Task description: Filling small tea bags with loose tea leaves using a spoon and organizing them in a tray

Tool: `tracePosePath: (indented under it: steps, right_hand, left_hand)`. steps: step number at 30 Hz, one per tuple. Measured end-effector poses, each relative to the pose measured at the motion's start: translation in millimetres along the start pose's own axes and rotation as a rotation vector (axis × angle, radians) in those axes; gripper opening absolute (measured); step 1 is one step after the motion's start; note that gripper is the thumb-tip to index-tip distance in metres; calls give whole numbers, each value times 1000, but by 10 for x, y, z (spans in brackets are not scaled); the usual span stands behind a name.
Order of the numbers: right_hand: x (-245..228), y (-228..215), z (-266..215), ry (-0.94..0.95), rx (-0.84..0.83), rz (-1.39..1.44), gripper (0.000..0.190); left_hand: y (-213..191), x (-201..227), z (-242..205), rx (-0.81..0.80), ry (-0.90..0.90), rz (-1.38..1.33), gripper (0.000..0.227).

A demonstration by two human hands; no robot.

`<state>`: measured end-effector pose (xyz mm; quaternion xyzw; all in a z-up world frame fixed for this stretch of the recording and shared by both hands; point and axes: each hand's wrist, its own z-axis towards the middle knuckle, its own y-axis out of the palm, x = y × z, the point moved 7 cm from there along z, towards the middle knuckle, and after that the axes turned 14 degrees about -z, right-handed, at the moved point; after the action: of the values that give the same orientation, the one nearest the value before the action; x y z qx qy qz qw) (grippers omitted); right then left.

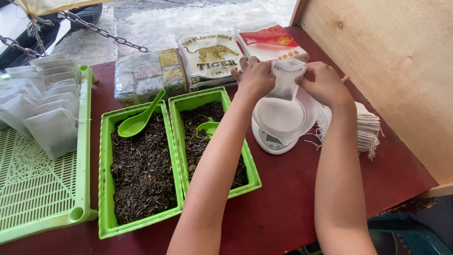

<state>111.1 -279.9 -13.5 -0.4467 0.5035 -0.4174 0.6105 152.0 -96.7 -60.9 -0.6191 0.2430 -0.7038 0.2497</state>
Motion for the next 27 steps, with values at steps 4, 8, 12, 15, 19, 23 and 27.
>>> tracePosePath:
  steps: [4,8,12,15,19,23,27]
  right_hand:
    - [-162,-213,-135,2,1,-3,43]
    - [-249,-408,-263,-19,48,30,35]
    - [-337,-613,-367,-151,179,59,27]
    - [-429,-740,-455,-269,280,180,17]
    - [-646,-800,-556,-355,351,197,12]
    - [-967,-809,-651,-455,371,225,11]
    - [-1278,-733,-650,-547,378,311,16]
  left_hand:
    - [-166,78,-105,3,16,-56,30]
    - [-380,239,-298,-9,26,-84,23]
    - [-602,358,-454,42,72,-156,21]
    - [-789,427,-584,109,129,-200,18]
    - [-985,387,-720,200,183,-242,15]
    - [-1226,300,-826,293,218,-196,19]
    - [-1512,176,-919,344,196,-169,19]
